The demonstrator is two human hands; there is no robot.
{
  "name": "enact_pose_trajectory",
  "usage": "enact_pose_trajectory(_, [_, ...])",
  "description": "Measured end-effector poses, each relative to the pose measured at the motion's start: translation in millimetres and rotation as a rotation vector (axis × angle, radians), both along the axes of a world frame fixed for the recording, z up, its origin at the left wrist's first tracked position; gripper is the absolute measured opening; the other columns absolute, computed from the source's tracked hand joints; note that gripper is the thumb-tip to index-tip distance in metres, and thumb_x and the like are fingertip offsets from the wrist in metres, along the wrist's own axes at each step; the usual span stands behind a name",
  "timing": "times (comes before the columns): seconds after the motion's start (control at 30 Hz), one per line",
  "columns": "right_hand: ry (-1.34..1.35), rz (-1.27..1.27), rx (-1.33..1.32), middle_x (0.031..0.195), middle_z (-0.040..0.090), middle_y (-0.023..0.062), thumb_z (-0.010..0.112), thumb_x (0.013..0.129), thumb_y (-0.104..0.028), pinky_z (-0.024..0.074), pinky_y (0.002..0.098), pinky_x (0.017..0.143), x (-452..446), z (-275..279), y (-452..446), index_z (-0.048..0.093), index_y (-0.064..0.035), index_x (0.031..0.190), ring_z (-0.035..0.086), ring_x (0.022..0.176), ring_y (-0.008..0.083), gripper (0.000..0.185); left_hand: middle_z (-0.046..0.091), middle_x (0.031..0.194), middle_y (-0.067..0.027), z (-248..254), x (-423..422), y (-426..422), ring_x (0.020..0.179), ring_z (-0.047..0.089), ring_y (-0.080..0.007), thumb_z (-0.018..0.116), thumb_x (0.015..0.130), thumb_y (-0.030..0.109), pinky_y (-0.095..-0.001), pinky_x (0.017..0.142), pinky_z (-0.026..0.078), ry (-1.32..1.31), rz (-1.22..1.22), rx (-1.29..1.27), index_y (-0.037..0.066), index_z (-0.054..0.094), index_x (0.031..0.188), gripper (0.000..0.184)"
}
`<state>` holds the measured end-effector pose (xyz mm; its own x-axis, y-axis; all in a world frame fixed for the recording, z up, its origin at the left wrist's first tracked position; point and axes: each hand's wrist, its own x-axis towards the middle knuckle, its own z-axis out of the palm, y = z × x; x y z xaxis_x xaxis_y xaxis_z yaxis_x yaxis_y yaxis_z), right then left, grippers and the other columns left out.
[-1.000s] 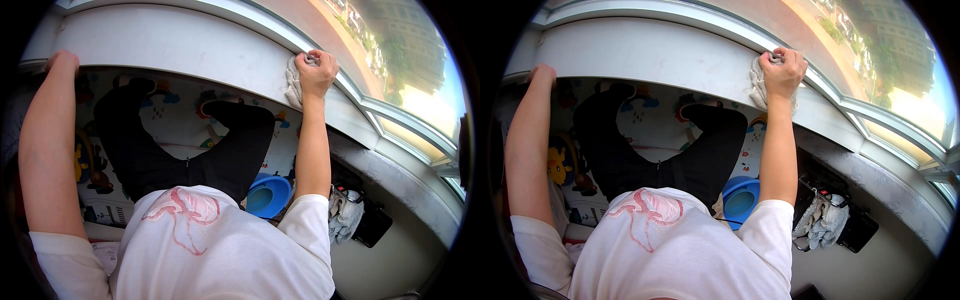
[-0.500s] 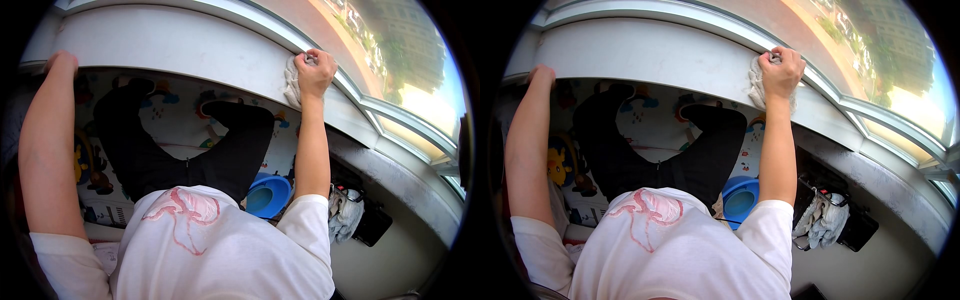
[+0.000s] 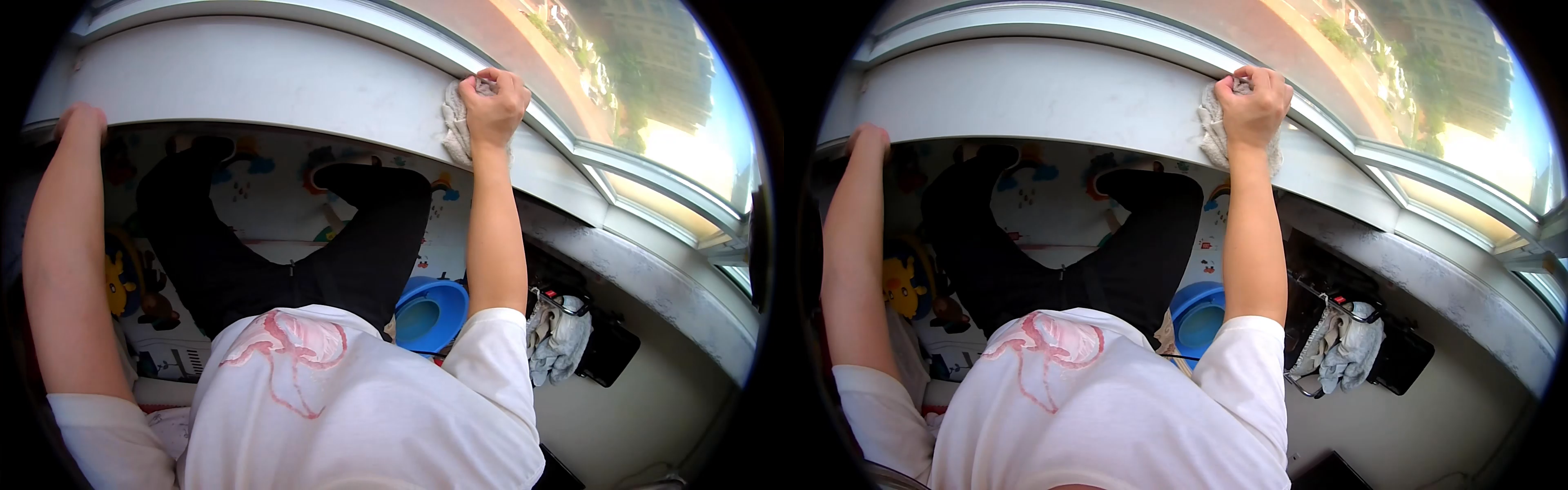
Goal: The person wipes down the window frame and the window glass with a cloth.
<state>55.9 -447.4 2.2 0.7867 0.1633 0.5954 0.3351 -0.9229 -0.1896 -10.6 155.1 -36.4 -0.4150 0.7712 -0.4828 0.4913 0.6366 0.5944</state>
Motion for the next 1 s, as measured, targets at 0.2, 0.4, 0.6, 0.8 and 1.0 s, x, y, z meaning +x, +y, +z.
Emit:
enact_pose_trajectory(0.2, [0.002,-0.014,-0.014,0.090,0.066,0.0018,0.079,0.068,-0.016,0.0481,0.0385,0.083,-1.6,5.0,4.9,0.068,-0.0135,0.078,0.056,0.089,0.0269,0.015,0.072,0.121,-0.0091,-1.6,0.2,-0.6,0.105,0.068,-0.0192,0.040,0.101,0.013,-0.0298,0.089,0.054,0.027,0.001,-0.001,0.008,0.066,0.123,0.034])
enact_pose_trajectory(0.4, [0.003,0.006,0.011,0.090,0.065,0.0017,0.080,0.068,-0.018,0.0481,0.0387,0.084,-0.2,0.8,-0.6,0.069,-0.0132,0.079,0.055,0.089,0.0272,0.017,0.073,0.121,-0.0081,7.6,-0.9,-12.3,0.105,0.068,-0.0180,0.039,0.101,0.014,-0.0290,0.089,0.053,0.050,-0.007,-0.014,0.008,0.066,0.122,0.035])
enact_pose_trajectory(0.6, [0.022,-0.031,0.020,0.091,0.065,0.0024,0.080,0.068,-0.019,0.0480,0.0388,0.085,-3.1,5.9,5.6,0.069,-0.0125,0.080,0.055,0.090,0.0270,0.017,0.073,0.121,-0.0072,2.1,0.1,-5.2,0.106,0.068,-0.0167,0.038,0.102,0.014,-0.0283,0.090,0.053,0.072,-0.010,-0.028,0.009,0.066,0.122,0.035])
enact_pose_trajectory(0.8, [0.037,-0.029,0.018,0.092,0.064,0.0026,0.081,0.069,-0.022,0.0476,0.0389,0.086,-2.1,2.9,1.3,0.069,-0.0125,0.081,0.054,0.091,0.0271,0.020,0.073,0.121,-0.0062,4.6,1.4,-8.7,0.106,0.067,-0.0155,0.037,0.102,0.014,-0.0275,0.091,0.052,0.096,-0.012,-0.046,0.009,0.067,0.121,0.036])
enact_pose_trajectory(1.0, [0.040,-0.065,-0.004,0.091,0.064,0.0025,0.078,0.069,-0.019,0.0477,0.0387,0.087,-3.2,7.5,8.9,0.069,-0.0129,0.081,0.054,0.091,0.0267,0.017,0.073,0.121,-0.0052,0.1,0.9,-3.2,0.107,0.067,-0.0143,0.035,0.103,0.015,-0.0267,0.091,0.052,0.116,-0.006,-0.059,0.009,0.067,0.121,0.037])
